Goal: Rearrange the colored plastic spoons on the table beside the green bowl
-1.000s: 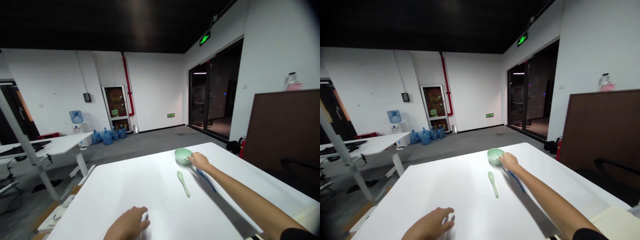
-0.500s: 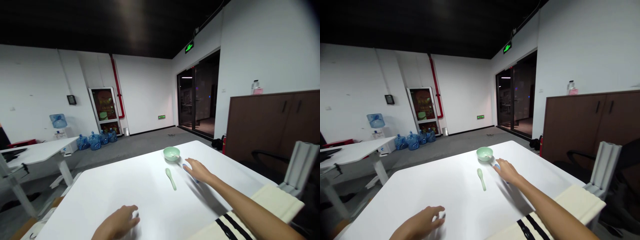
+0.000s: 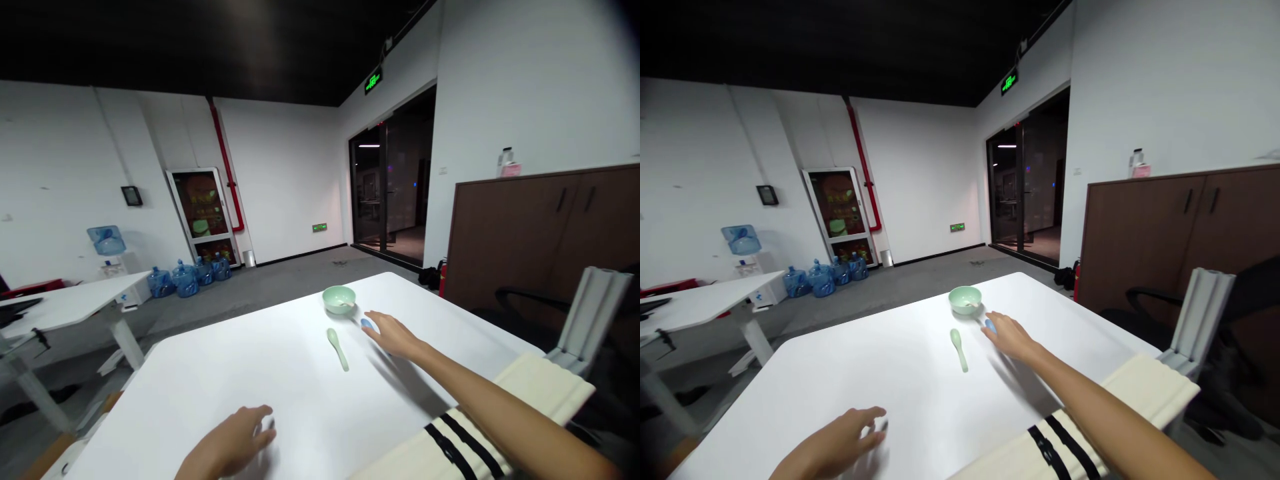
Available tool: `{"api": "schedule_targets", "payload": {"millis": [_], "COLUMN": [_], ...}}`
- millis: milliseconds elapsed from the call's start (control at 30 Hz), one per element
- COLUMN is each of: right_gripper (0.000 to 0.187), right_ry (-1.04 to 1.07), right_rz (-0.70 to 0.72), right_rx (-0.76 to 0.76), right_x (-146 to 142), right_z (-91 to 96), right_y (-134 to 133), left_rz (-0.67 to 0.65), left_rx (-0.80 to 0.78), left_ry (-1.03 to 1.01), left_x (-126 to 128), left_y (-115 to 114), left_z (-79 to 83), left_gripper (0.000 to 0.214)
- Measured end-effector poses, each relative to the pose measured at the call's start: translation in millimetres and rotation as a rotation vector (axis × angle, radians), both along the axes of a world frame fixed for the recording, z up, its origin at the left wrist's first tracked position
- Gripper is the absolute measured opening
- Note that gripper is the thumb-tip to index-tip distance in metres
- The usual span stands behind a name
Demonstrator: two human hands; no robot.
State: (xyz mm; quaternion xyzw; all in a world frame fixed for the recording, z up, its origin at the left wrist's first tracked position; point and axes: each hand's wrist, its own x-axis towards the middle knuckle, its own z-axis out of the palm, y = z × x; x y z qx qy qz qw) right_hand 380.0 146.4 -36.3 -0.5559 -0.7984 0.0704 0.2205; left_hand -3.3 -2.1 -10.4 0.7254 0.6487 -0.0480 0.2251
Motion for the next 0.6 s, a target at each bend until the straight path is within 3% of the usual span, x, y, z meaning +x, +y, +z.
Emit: {"api": "schedule_targets", "payload": {"millis": [233, 600], "right_gripper": [0.058, 0.053], "right_ry": [0.016, 0.015], "right_rz": [0.0, 0.021], "right_rx": [-0.036, -0.041], "right_x": [-2.4, 0.7], "right_z": [3.4, -6.6], "right_y": [-3.5, 3.1], "left_rz": [-0.002, 0.001], "left_rx": [-0.001, 0.001], "left_ry": [0.008, 0.011], "left_x": [0.7, 1.8], "left_y": [-2.3, -1.4], "left_z": [2.7, 1.7], "left_gripper": [0.055, 0.055]}}
